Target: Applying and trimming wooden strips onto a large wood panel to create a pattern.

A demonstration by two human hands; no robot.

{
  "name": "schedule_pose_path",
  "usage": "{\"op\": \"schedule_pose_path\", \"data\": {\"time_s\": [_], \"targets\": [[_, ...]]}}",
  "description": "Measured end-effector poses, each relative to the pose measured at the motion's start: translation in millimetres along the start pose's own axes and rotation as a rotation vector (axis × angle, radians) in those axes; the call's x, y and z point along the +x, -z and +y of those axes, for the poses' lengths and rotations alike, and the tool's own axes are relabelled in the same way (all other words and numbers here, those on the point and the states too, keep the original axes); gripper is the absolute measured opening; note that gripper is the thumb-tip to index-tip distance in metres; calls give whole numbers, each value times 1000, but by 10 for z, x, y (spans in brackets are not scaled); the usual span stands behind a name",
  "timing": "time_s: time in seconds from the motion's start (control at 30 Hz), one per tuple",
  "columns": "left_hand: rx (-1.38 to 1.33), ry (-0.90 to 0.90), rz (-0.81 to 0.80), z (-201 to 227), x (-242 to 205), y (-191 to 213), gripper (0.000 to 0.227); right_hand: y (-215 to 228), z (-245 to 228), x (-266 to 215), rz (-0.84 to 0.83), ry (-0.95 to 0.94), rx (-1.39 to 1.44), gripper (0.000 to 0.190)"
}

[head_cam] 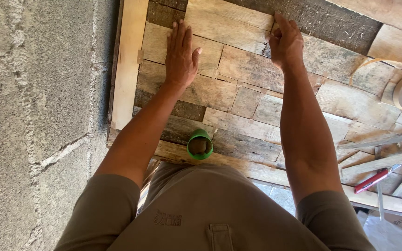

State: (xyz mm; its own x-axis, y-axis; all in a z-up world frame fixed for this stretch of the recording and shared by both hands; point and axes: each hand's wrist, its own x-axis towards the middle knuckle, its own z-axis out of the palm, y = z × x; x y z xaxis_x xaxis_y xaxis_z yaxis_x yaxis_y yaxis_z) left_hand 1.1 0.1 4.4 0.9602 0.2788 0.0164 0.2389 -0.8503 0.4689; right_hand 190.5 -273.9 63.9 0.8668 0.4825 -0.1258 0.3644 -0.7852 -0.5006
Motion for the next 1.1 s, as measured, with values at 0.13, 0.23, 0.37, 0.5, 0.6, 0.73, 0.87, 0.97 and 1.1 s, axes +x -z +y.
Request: {"op": "schedule_pose_path", "data": {"time_s": [0.13,0.23,0.37,0.5,0.6,0.73,0.87,0.97,1.1], "targets": [[2,-12,4,-20,-6,-10,69,-10,50,-4,8,-9,29,52],[-5,-26,21,-44,-18,-26,68,-63,129,3,35,46,24,52],[-14,-38,27,-46,-22,-3,67,-32,54,5,30,36,18,51],[4,-30,22,-86,-6,-77,66,-30,37,-12,16,-10,29,50],[-6,-29,15,-83,-16,-57,67,-61,122,-7,52,62,-5,55],[-1,-39,30,-83,-34,-42,67,-24,82,-4,45,77,-31,60],[-22,-50,42,-83,-33,-33,66,-27,95,-3,27,47,23,53],[-8,-48,31,-95,-16,-35,66,-12,93,6,33,54,32,51],[-15,-35,26,-140,-14,-70,65,-44,138,0,42,79,24,51]]}}
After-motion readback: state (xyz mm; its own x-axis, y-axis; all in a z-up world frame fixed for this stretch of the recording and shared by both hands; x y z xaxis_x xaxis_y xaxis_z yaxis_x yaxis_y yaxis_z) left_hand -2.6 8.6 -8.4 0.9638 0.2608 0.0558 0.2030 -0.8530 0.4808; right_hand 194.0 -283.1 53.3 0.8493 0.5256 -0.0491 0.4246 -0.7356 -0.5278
